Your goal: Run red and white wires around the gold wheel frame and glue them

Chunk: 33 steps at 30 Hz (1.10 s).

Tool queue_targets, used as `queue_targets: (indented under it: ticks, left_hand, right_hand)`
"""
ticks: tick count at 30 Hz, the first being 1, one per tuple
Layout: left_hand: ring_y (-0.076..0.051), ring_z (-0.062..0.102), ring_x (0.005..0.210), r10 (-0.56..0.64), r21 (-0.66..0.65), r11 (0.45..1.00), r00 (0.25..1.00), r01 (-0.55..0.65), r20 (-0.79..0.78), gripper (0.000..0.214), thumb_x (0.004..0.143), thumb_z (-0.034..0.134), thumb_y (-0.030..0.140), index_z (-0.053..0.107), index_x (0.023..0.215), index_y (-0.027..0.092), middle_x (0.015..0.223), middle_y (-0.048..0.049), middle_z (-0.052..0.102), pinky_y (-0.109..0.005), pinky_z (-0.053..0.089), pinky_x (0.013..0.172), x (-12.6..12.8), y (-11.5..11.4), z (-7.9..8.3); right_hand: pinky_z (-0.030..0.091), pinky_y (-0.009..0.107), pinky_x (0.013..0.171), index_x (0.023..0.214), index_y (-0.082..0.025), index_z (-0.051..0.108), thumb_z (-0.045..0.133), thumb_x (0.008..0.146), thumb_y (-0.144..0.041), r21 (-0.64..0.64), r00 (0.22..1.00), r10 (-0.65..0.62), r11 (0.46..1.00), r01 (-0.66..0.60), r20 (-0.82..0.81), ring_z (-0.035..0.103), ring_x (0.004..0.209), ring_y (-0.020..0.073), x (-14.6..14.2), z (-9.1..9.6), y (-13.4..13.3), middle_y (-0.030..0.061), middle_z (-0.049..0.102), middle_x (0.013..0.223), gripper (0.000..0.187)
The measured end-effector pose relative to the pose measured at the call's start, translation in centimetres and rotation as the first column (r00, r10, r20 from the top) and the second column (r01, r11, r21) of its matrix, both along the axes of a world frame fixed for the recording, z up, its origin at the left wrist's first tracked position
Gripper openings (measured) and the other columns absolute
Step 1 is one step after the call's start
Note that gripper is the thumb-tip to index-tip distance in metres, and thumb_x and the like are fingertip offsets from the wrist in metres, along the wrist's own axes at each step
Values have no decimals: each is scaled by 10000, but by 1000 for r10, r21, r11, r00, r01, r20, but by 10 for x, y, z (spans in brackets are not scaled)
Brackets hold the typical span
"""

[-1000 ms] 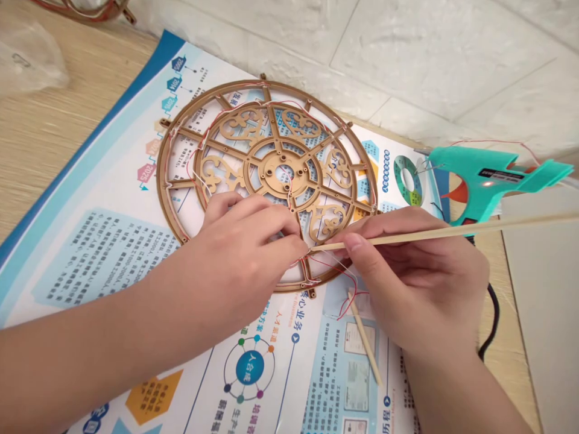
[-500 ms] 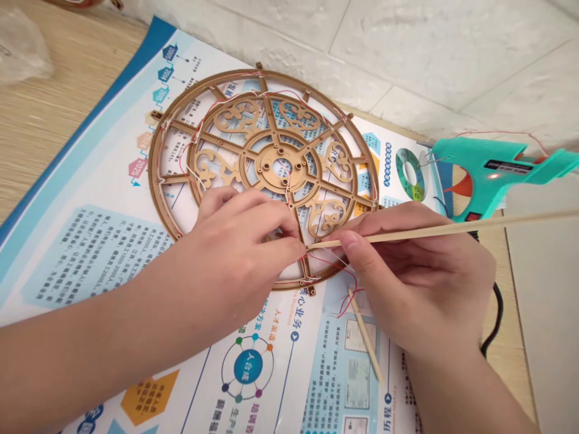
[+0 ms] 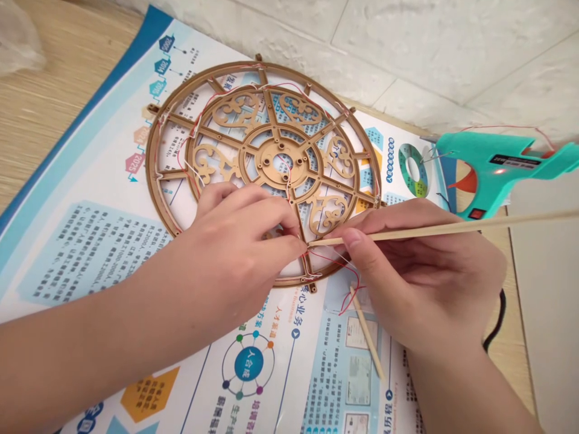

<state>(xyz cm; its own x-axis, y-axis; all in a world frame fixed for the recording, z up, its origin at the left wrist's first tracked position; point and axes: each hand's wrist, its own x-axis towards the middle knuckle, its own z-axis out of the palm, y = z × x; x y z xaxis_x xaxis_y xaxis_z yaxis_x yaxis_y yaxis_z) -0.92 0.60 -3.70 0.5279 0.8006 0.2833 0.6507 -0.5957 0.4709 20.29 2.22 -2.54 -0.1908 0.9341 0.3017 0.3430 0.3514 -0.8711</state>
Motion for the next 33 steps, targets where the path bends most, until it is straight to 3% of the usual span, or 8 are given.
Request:
queue_targets:
  ticks: [10,16,33]
  left_hand:
    - [-227,580,989,-16,-13,1000,1000,16,-22,300,940,466,17,656,890,244,1026,1,707,-449,360,879,0,0,1]
    - [-230,585,986,-17,-13,1000,1000,16,-8,297,950,464,34,656,880,249,1018,0,704,-458,364,880,0,1,1]
    - [-227,586,976,-16,-9,1000,1000,16,-19,298,941,481,16,671,869,234,1004,6,698,-437,350,891,1,0,2]
  right_hand:
    - [534,339,487,862,-213,747,778,859,-72,4,1000,-2,1000,2,-27,688,646,164,2,-2,0,20,717,820,144]
    - [529,366,479,878,-272,752,769,882,-102,9,999,-14,1000,14,29,686,664,187,4,-1,0,18,720,841,171]
    - [513,376,491,849,-267,752,772,885,-114,28,998,-14,1000,12,59,679,677,190,4,0,0,17,724,813,159]
